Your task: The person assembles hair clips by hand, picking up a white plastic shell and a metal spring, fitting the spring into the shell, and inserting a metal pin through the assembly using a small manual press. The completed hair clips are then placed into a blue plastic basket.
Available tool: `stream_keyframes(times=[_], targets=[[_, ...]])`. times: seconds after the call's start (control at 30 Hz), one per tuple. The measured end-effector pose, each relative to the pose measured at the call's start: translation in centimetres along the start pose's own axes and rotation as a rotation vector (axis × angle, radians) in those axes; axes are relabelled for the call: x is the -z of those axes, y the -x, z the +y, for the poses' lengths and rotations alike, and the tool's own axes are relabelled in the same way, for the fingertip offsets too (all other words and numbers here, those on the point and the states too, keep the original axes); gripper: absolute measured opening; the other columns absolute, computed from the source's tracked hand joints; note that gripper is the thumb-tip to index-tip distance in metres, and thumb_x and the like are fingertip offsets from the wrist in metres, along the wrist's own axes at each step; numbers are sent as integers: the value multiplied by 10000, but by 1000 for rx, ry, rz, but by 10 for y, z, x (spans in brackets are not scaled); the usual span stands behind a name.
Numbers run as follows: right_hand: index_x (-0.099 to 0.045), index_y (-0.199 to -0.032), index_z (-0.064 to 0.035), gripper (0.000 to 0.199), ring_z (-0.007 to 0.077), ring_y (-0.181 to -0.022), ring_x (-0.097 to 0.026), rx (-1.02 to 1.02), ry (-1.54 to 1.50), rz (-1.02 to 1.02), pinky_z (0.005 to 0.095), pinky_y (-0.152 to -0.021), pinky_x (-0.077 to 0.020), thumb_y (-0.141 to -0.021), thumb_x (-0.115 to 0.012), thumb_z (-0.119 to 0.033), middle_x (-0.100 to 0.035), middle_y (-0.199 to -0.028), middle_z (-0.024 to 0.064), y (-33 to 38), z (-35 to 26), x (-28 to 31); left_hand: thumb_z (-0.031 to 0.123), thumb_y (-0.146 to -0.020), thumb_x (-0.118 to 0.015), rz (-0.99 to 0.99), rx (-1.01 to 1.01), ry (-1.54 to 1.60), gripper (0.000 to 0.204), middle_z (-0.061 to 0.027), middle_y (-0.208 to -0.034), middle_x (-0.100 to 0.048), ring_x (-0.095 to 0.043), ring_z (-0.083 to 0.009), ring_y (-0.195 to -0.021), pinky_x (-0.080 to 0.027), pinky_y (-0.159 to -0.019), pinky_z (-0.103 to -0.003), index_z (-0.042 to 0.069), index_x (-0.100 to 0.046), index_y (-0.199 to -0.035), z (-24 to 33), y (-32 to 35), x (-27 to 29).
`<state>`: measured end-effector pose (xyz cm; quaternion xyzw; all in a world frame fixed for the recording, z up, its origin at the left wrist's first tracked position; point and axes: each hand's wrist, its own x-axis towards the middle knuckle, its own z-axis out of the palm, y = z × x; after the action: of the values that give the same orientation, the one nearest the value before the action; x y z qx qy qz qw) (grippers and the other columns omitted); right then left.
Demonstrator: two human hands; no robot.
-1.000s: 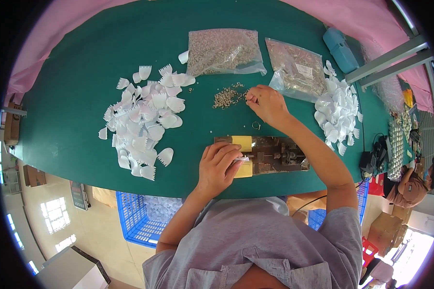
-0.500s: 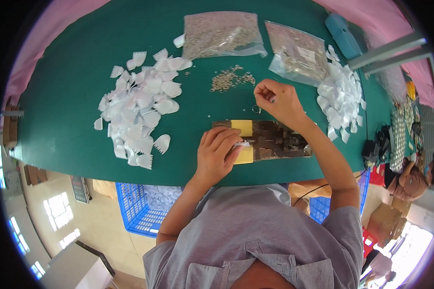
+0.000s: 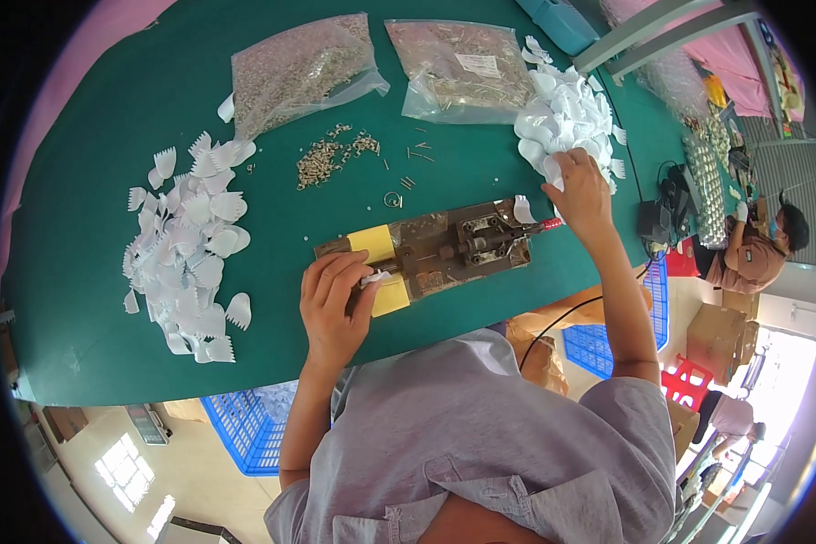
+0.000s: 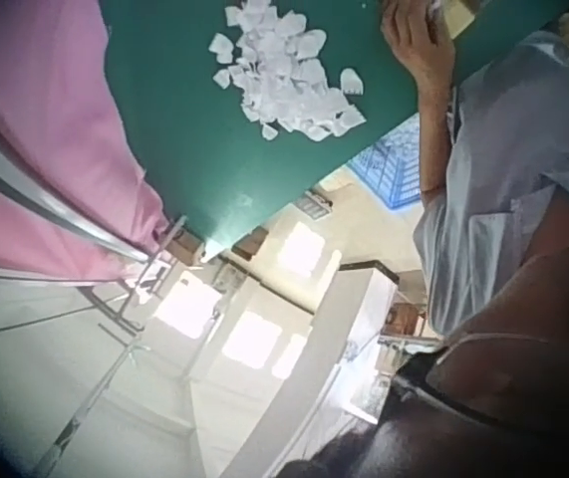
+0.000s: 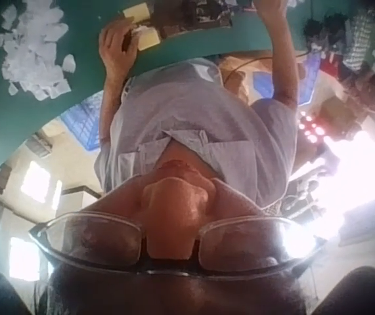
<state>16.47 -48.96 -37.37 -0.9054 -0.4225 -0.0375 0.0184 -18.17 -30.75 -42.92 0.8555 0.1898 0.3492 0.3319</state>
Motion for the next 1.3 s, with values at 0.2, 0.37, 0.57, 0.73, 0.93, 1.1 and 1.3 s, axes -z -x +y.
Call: stream_keyframes(times=[0.2, 0.37, 0.57, 0.73, 0.93, 1.1, 1.3], targets=[[-692, -936, -13, 130, 342, -985, -663, 88, 23, 250, 455, -817, -587, -848, -759, -82, -671, -1001, 124, -8, 4, -7, -7, -761, -822, 22, -4, -16, 320, -79, -1165, -744, -676, -314, -1066, -530, -898, -427, 70, -682, -1038, 0, -1, -3], [-736, -1015, -13, 121, 264, -832, -727, 163, -587, 348, 359, -770, -579, -895, -718, -23, -739, -966, 113, -25, -39, 2, -8, -762, -824, 31, 0, -29, 320, -82, -1162, -746, -676, -315, -1063, -533, -896, -425, 65, -682, -1039, 1, 0, -3], [-737, -1051, 0, 125, 160, -839, -718, 83, -915, -77, 317, -757, -560, -956, -699, -71, -760, -958, 84, -54, -89, -18, -20, -774, -818, 24, 2, -14, 319, -119, -1170, -744, -674, -343, -1071, -541, -921, -429, 47, -670, -1049, 0, 0, -2], [-746, -1067, -67, 173, 322, -843, -701, 573, -444, 288, 414, -736, -571, -895, -733, -63, -737, -992, 105, -46, -89, -21, -14, -772, -822, 12, 2, -12, 312, -103, -1166, -745, -668, -340, -1073, -539, -920, -422, 49, -677, -1041, 0, 1, -1], [-762, -1069, -124, 177, 280, -856, -711, 253, -615, 61, 393, -762, -576, -893, -763, -110, -720, -980, 80, -51, -79, -34, -11, -770, -821, 4, -2, -1, 312, -103, -1166, -744, -668, -334, -1072, -544, -914, -420, 52, -681, -1042, -1, 1, 0], [-745, -1081, -78, 219, 257, -833, -711, 382, -605, 45, 373, -754, -574, -875, -796, -136, -707, -984, 102, -65, -100, -38, -6, -771, -823, 2, -7, -11, 316, -103, -1176, -742, -671, -332, -1067, -547, -906, -420, 49, -683, -1049, -2, 2, 1], [-723, -1216, -70, 305, 250, -804, -728, 260, -876, -78, 339, -736, -583, -912, -751, -55, -741, -963, 147, -32, -121, -4, 57, -790, -839, 70, 7, -11, 446, -114, -1283, -687, -668, -332, -1098, -530, -912, -442, 51, -663, -1200, -5, 5, -3]])
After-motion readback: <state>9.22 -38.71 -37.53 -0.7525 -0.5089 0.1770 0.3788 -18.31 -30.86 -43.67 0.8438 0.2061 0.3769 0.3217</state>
